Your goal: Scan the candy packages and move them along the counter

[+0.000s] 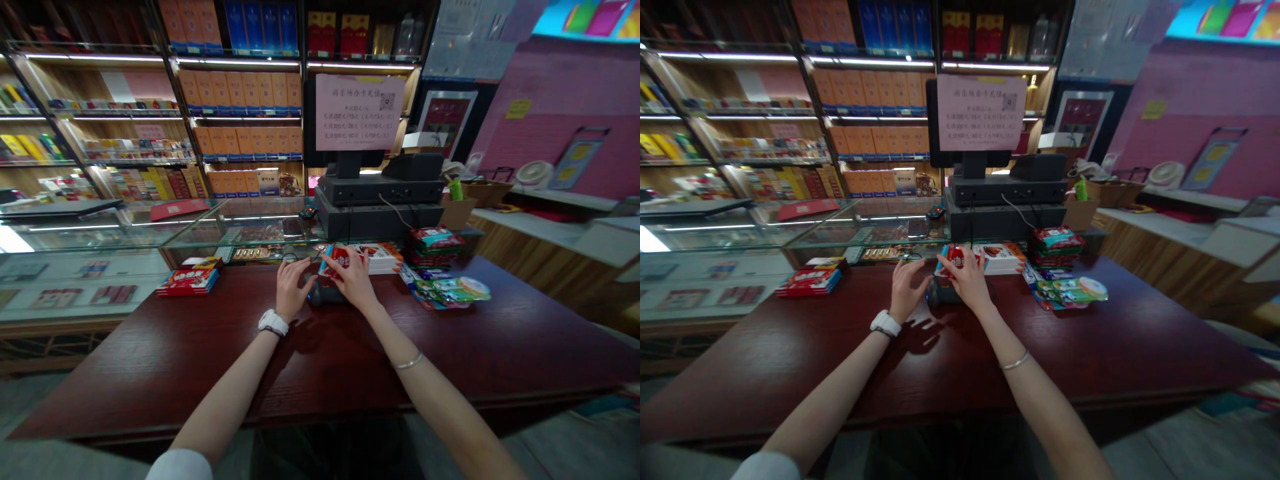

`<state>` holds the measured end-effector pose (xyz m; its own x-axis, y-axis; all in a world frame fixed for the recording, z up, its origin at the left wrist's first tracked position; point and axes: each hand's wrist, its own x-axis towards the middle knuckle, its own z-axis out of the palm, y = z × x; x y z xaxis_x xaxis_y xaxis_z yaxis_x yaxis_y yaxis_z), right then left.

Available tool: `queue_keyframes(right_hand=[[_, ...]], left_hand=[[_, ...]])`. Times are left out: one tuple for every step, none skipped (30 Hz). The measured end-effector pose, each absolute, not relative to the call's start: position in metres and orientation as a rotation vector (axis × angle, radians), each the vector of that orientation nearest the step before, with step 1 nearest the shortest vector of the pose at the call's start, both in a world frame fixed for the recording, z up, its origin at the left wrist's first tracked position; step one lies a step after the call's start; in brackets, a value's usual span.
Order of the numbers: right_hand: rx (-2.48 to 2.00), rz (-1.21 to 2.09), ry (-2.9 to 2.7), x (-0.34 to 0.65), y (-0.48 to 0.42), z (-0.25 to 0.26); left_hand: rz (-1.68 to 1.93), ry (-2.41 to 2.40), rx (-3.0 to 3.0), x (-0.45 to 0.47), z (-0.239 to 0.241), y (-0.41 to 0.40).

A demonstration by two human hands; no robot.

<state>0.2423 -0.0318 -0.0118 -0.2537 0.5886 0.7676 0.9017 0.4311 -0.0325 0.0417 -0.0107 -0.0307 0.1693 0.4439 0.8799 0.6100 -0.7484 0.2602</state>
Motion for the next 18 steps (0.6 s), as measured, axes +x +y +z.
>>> queue_keyframes(right_hand=[[-1.249, -0.559, -1.957, 0.245, -0.031, -0.013], [-1.234, -0.569, -1.955, 0.247, -0.031, -0.015], [-1.214, -0.578, -1.951, 0.249, -0.03, -0.017], [-1.187, -0.583, -1.947, 0.249, -0.03, -0.018], [-1.156, -0.586, -1.943, 0.249, -0.029, -0.02], [-1.123, -0.586, -1.939, 0.248, -0.029, -0.021], [-1.088, -0.586, -1.936, 0.247, -0.029, -0.022], [-1.053, -0.585, -1.935, 0.246, -0.029, -0.023], [-1.021, -0.58, -1.94, 0.244, -0.029, -0.023], [-0.991, -0.572, -1.95, 0.242, -0.03, -0.024], [-0.964, -0.564, -1.964, 0.241, -0.03, -0.024], [-0.94, -0.555, -1.98, 0.239, -0.031, -0.024], [-0.918, -0.549, -1.996, 0.238, -0.031, -0.023], [-0.894, -0.547, -2.007, 0.237, -0.031, -0.023], [-0.87, -0.549, -2.015, 0.237, -0.032, -0.023], [-0.847, -0.553, -2.02, 0.236, -0.032, -0.023], [-0.832, -0.555, -2.026, 0.235, -0.032, -0.024], [-0.824, -0.554, -2.033, 0.234, -0.033, -0.024]], left_hand=[[-1.637, -1.051, -2.285, 0.041, -0.03, -0.009], [-1.619, -1.063, -2.307, 0.04, -0.03, -0.008], [-1.586, -1.076, -2.335, 0.039, -0.03, -0.007], [-1.549, -1.089, -2.363, 0.038, -0.029, -0.006], [-1.522, -1.1, -2.387, 0.038, -0.029, -0.006], [-1.51, -1.104, -2.412, 0.038, -0.029, -0.006], [-1.515, -1.097, -2.44, 0.038, -0.028, -0.006], [-1.527, -1.081, -2.475, 0.038, -0.028, -0.006], [-1.54, -1.061, -2.516, 0.038, -0.028, -0.006], [-1.548, -1.039, -2.558, 0.039, -0.028, -0.005], [-1.547, -1.022, -2.596, 0.039, -0.028, -0.005], [-1.536, -1.011, -2.628, 0.039, -0.028, -0.004], [-1.52, -1.007, -2.65, 0.039, -0.028, -0.003], [-1.5, -1.007, -2.665, 0.039, -0.028, -0.003], [-1.477, -1.008, -2.678, 0.038, -0.027, -0.002], [-1.452, -1.014, -2.687, 0.038, -0.027, -0.002], [-1.429, -1.021, -2.695, 0.038, -0.026, -0.002], [-1.408, -1.028, -2.7, 0.038, -0.025, -0.002]])
